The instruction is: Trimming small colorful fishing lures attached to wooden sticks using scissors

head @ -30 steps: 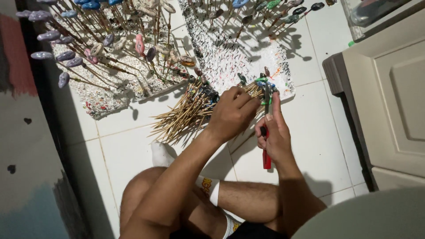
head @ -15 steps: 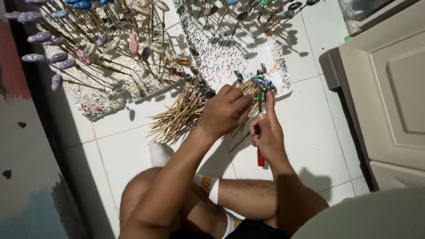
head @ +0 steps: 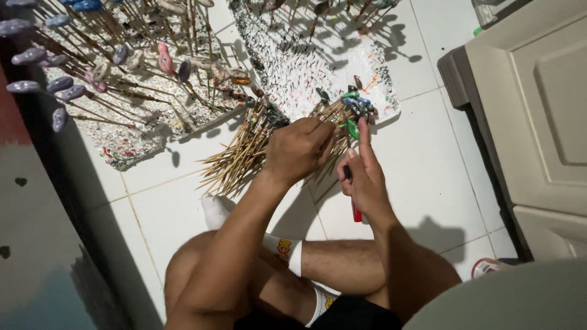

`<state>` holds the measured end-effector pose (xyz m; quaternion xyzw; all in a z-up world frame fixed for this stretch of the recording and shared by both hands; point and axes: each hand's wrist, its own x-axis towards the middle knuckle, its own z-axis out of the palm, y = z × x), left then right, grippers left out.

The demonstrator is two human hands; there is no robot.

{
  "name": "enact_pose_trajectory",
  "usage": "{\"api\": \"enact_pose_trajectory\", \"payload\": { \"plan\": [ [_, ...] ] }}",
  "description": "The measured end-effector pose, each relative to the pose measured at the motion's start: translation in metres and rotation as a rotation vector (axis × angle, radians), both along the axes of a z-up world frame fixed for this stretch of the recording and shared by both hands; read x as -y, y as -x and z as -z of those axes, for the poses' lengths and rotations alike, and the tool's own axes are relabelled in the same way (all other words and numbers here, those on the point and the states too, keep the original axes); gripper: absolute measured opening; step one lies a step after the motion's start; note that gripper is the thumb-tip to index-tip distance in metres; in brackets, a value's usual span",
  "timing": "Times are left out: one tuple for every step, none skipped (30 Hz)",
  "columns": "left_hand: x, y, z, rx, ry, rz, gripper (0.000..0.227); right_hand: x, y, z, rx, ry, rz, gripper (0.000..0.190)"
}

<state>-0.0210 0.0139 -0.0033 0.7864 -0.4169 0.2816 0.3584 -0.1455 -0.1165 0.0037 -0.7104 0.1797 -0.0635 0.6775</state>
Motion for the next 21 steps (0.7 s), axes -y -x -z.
{"api": "enact_pose_trajectory", "payload": {
  "plan": [
    [-0.001, -0.001, -0.001, -0.003, -0.004, 0.006, 0.004, 0.0, 0.0, -0.001, -0.003, -0.004, 0.006, 0.059],
    [-0.002, -0.001, -0.001, -0.006, -0.026, -0.006, 0.006, 0.0, 0.001, -0.003, -0.013, -0.004, -0.011, 0.059],
    [-0.003, -0.001, -0.001, -0.011, -0.05, -0.017, 0.011, 0.001, 0.002, -0.004, -0.024, -0.006, -0.027, 0.06],
    [-0.003, -0.001, -0.002, -0.015, -0.054, -0.01, 0.011, 0.002, 0.001, -0.004, -0.029, -0.01, -0.02, 0.06],
    [-0.003, -0.001, -0.003, -0.006, -0.077, -0.024, 0.01, 0.004, 0.002, -0.005, -0.03, 0.008, -0.038, 0.06],
    [-0.003, 0.0, -0.003, 0.004, -0.1, -0.039, 0.01, 0.005, 0.002, -0.005, -0.031, 0.026, -0.055, 0.061],
    [-0.003, 0.0, -0.004, -0.003, -0.107, -0.031, 0.01, 0.006, 0.003, -0.005, -0.039, 0.019, -0.048, 0.061],
    [-0.004, 0.0, -0.004, 0.008, -0.122, -0.034, 0.009, 0.006, 0.004, -0.005, -0.036, 0.005, -0.052, 0.061],
    [-0.003, 0.0, -0.004, 0.019, -0.136, -0.037, 0.009, 0.008, 0.006, -0.004, -0.035, -0.008, -0.056, 0.061],
    [-0.003, 0.0, -0.006, 0.011, -0.143, -0.03, 0.009, 0.009, 0.007, -0.003, -0.043, -0.015, -0.049, 0.061],
    [-0.004, 0.0, -0.007, 0.001, -0.161, -0.024, 0.011, 0.01, 0.008, -0.002, -0.037, -0.022, -0.045, 0.061],
    [-0.004, 0.0, -0.009, -0.009, -0.179, -0.019, 0.013, 0.011, 0.009, 0.0, -0.031, -0.03, -0.041, 0.061],
    [-0.004, 0.0, -0.01, -0.018, -0.186, -0.014, 0.013, 0.011, 0.01, -0.004, -0.04, -0.037, -0.037, 0.061],
    [-0.005, 0.001, -0.012, -0.042, -0.191, -0.005, 0.016, 0.011, 0.011, -0.007, -0.045, -0.034, -0.051, 0.062],
    [-0.005, 0.0, -0.015, -0.066, -0.197, 0.002, 0.019, 0.012, 0.011, -0.011, -0.048, -0.031, -0.066, 0.062],
    [-0.006, 0.001, -0.015, -0.073, -0.204, 0.004, 0.019, 0.013, 0.012, -0.012, -0.055, -0.039, -0.064, 0.062],
    [-0.005, 0.002, -0.015, -0.098, -0.205, 0.01, 0.021, 0.014, 0.012, -0.013, -0.064, -0.021, -0.078, 0.061],
    [-0.005, 0.002, -0.015, -0.123, -0.205, 0.016, 0.023, 0.016, 0.012, -0.015, -0.073, -0.003, -0.093, 0.061],
    [-0.005, 0.003, -0.017, -0.127, -0.209, 0.018, 0.023, 0.018, 0.013, -0.013, -0.076, -0.007, -0.091, 0.061],
    [-0.006, 0.003, -0.019, -0.162, -0.209, 0.038, 0.023, 0.019, 0.014, -0.011, -0.073, -0.023, -0.097, 0.062],
    [-0.006, 0.003, -0.021, -0.196, -0.207, 0.057, 0.024, 0.022, 0.015, -0.01, -0.068, -0.037, -0.102, 0.063]
  ]
}}
